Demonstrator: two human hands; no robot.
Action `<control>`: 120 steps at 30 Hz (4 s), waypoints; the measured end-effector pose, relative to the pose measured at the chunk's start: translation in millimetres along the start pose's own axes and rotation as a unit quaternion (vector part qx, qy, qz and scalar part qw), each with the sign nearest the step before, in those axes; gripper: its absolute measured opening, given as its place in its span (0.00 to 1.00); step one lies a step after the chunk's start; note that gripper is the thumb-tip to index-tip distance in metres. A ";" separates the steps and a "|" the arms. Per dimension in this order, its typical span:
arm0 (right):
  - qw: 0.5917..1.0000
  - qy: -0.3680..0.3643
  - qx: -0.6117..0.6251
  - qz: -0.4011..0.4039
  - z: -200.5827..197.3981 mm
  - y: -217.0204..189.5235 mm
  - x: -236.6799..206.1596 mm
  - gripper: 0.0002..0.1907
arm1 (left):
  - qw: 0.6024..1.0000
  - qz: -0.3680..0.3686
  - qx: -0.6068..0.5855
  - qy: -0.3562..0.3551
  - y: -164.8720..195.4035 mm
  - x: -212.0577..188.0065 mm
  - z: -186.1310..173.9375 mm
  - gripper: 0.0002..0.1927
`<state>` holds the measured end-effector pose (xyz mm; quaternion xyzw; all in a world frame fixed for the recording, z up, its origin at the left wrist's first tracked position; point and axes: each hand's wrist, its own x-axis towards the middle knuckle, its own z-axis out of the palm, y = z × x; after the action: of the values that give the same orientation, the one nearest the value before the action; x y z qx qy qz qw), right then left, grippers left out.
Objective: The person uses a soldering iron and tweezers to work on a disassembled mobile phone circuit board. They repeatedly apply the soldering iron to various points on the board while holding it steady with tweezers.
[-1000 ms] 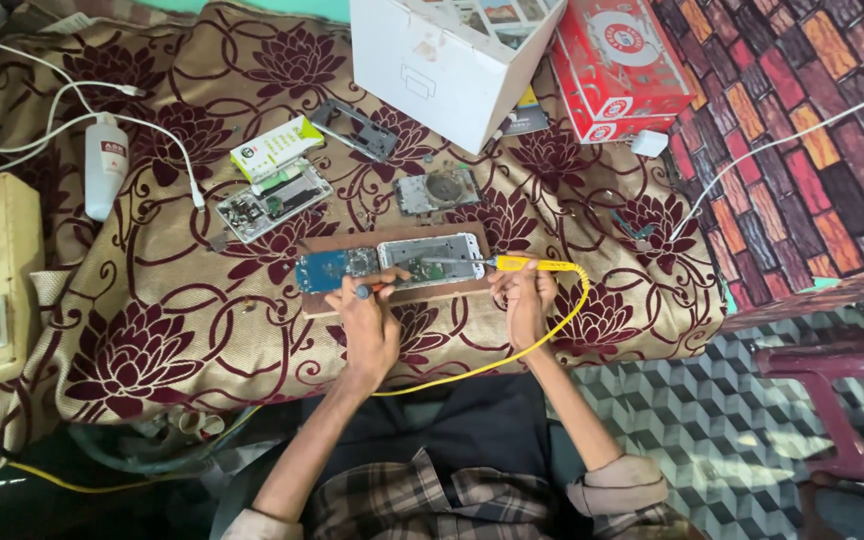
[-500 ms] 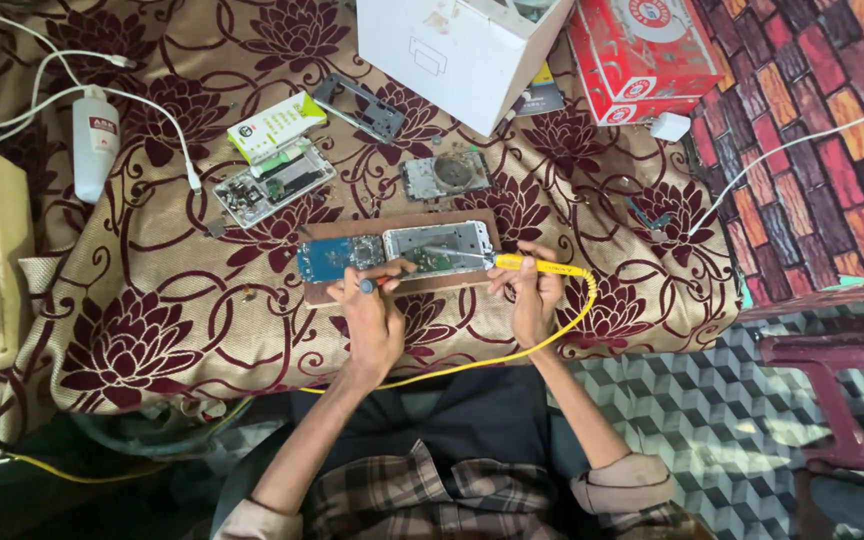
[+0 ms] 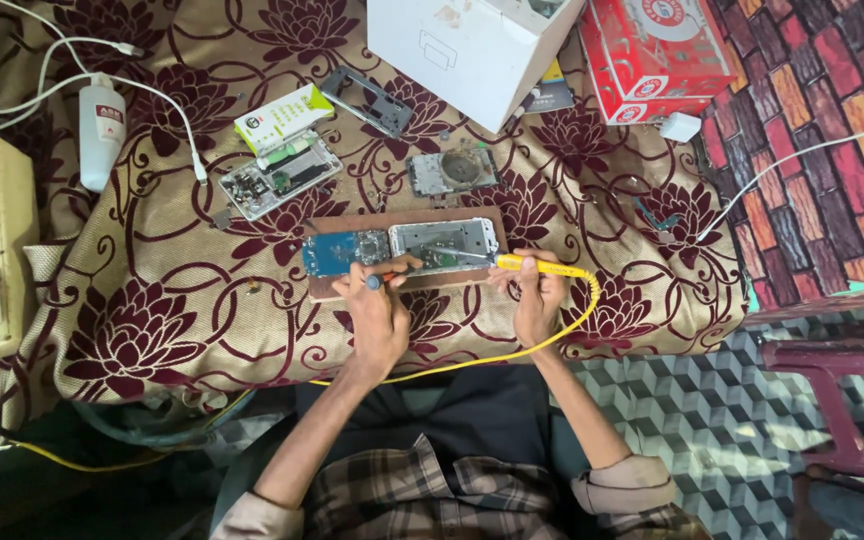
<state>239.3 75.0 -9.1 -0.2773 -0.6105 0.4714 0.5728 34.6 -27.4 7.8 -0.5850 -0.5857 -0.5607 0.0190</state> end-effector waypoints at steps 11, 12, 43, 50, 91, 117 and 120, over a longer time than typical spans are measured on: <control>0.999 0.001 -0.033 -0.005 0.1 -3.5 0.7 0.11 | 1.000 -0.017 -0.005 -0.004 1.9 2.3 1.5 0.19; 0.999 0.004 -0.048 -0.005 1.9 -5.3 1.6 0.10 | 1.000 -0.015 -0.003 -0.006 2.5 2.7 0.8 0.18; 0.899 -0.108 -0.396 -0.154 61.2 -61.4 99.8 0.16 | 0.999 -0.012 -0.011 -0.037 4.2 -0.1 -3.4 0.25; 0.861 -0.056 -0.468 -0.192 50.3 -45.9 93.6 0.16 | 0.999 -0.018 -0.016 -0.037 2.1 -3.9 -2.3 0.25; 0.917 0.153 -0.358 -0.085 49.1 -60.1 42.9 0.12 | 0.997 -0.024 -0.020 -0.063 2.9 -13.2 3.5 0.27; 0.954 0.282 -0.054 0.081 47.0 -9.4 38.2 0.15 | 0.984 0.037 0.032 -0.169 -6.6 -22.6 -1.9 0.30; 0.953 0.280 -0.066 0.095 43.4 -4.2 37.3 0.17 | 0.981 0.052 0.031 -0.186 -8.3 -24.2 0.3 0.32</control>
<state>191.3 95.0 15.3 -0.4921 -0.4262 0.3857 0.6538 36.6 -40.6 -14.0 -0.7075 -0.5652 -0.4221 -0.0429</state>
